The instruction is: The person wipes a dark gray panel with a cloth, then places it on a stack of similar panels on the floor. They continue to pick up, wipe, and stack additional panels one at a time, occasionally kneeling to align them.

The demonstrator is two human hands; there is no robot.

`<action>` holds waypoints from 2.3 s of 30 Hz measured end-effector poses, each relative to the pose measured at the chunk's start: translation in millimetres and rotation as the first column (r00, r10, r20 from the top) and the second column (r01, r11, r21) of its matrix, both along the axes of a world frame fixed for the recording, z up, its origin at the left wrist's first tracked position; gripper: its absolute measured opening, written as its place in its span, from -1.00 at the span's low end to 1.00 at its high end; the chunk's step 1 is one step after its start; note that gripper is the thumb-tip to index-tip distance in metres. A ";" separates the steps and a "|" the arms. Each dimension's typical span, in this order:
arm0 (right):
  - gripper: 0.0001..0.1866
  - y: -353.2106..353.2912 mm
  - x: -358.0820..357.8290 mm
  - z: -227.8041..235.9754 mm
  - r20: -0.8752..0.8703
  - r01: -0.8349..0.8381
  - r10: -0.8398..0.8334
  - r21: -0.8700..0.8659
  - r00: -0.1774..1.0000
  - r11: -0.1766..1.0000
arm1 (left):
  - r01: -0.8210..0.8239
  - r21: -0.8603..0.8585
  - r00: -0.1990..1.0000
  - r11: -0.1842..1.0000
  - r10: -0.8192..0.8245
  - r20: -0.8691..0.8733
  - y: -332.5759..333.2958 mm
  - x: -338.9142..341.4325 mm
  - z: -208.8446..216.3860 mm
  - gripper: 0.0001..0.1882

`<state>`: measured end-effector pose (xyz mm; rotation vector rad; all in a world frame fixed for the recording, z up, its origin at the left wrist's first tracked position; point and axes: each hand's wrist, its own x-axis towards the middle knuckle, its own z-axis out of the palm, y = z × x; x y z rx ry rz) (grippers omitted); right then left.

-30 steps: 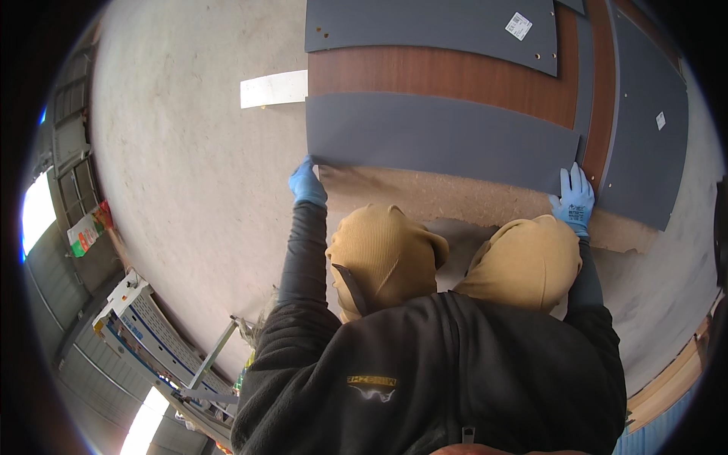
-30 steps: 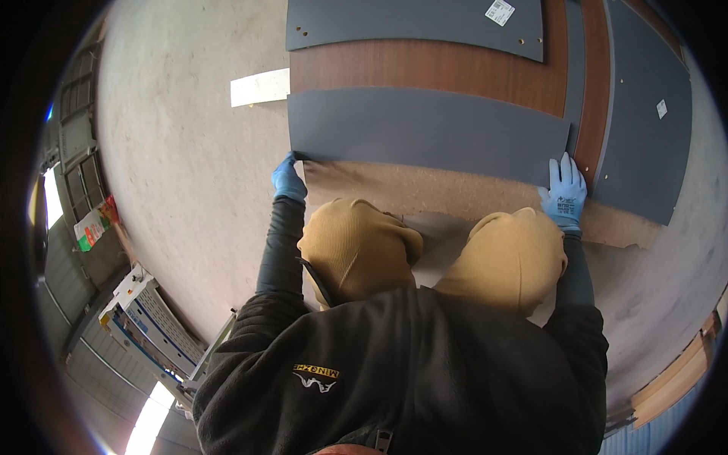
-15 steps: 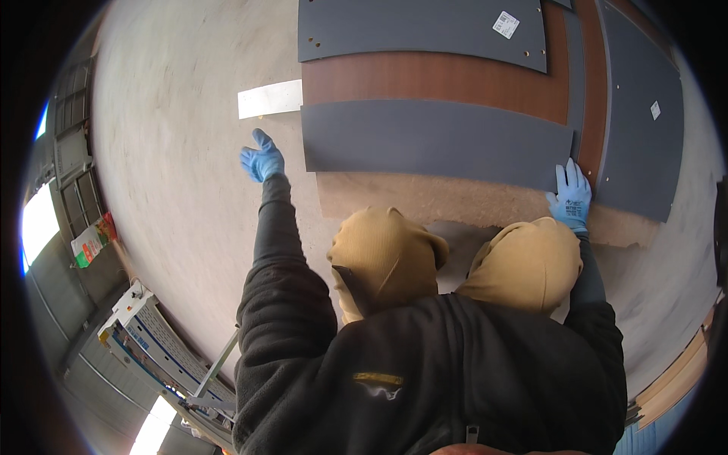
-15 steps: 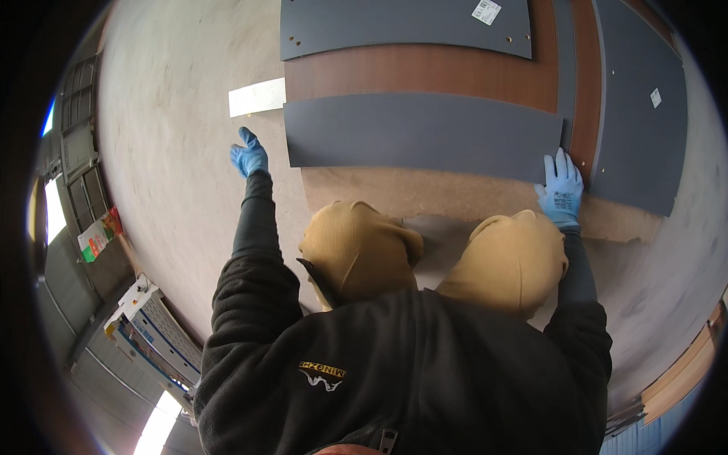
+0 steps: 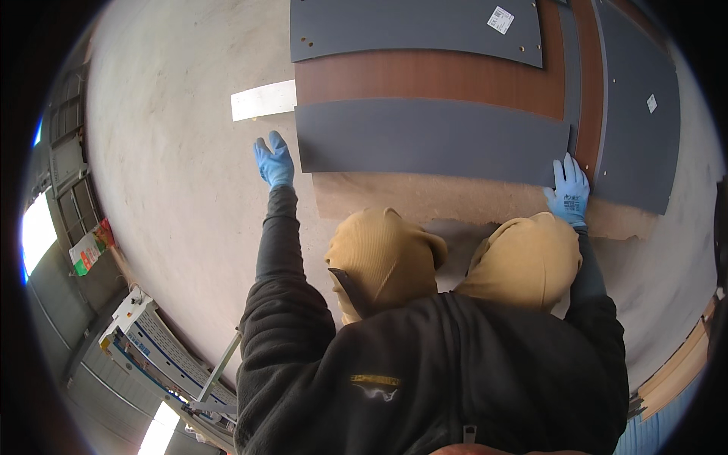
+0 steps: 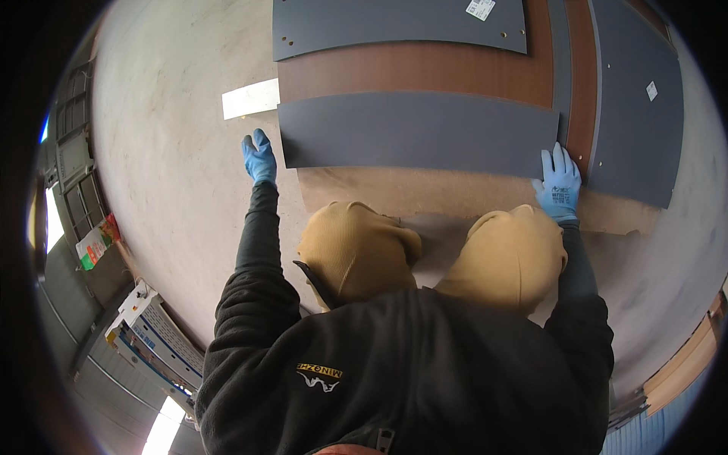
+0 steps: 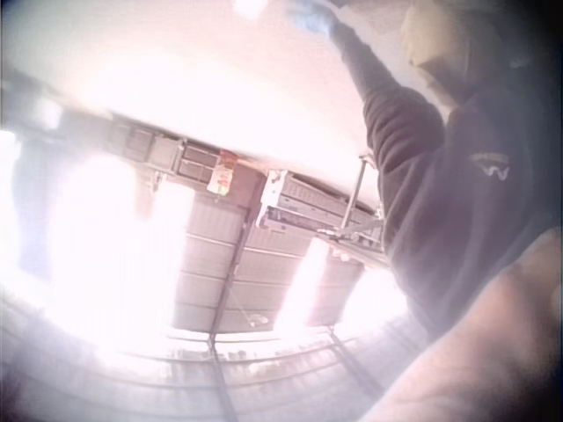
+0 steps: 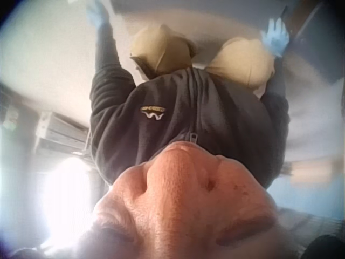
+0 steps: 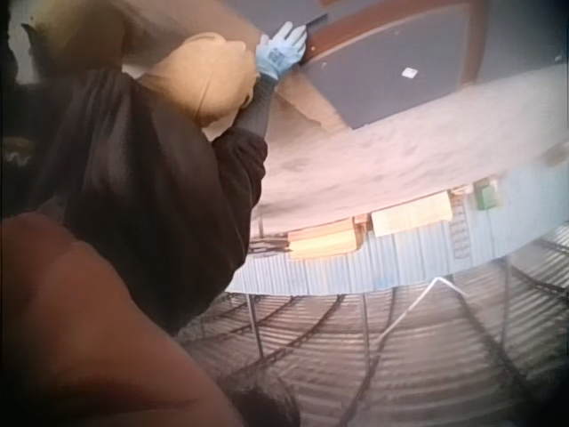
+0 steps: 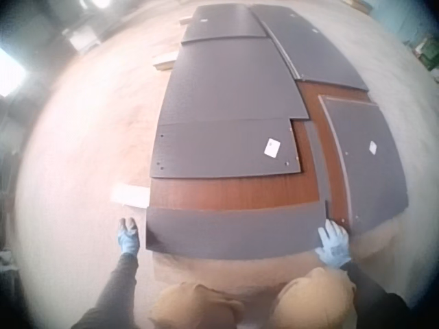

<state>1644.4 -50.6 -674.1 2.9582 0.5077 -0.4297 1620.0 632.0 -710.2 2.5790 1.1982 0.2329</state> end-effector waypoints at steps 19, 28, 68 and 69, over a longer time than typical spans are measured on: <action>-0.16 -3.8 1.3 -4.7 0.014 -0.016 0.015 0.039 1.000 0.999 | 0.085 -0.743 0.967 0.664 0.126 0.223 -0.9 10.7 -35.6 -0.61; -0.19 -5.7 -1.3 -9.8 0.058 -0.011 0.005 0.090 0.998 0.996 | 0.150 -0.837 0.980 0.527 0.034 0.197 11.5 17.1 -21.0 -0.58; -0.43 4.7 -27.2 10.4 0.232 -0.181 0.106 0.330 0.967 0.926 | 0.104 -0.833 0.965 0.543 0.149 0.218 16.9 11.2 -37.6 -0.62; -0.40 23.6 -0.9 2.2 0.155 -0.152 0.106 0.320 0.982 0.935 | 0.109 -0.833 0.966 0.542 0.140 0.218 17.1 11.4 -38.4 -0.62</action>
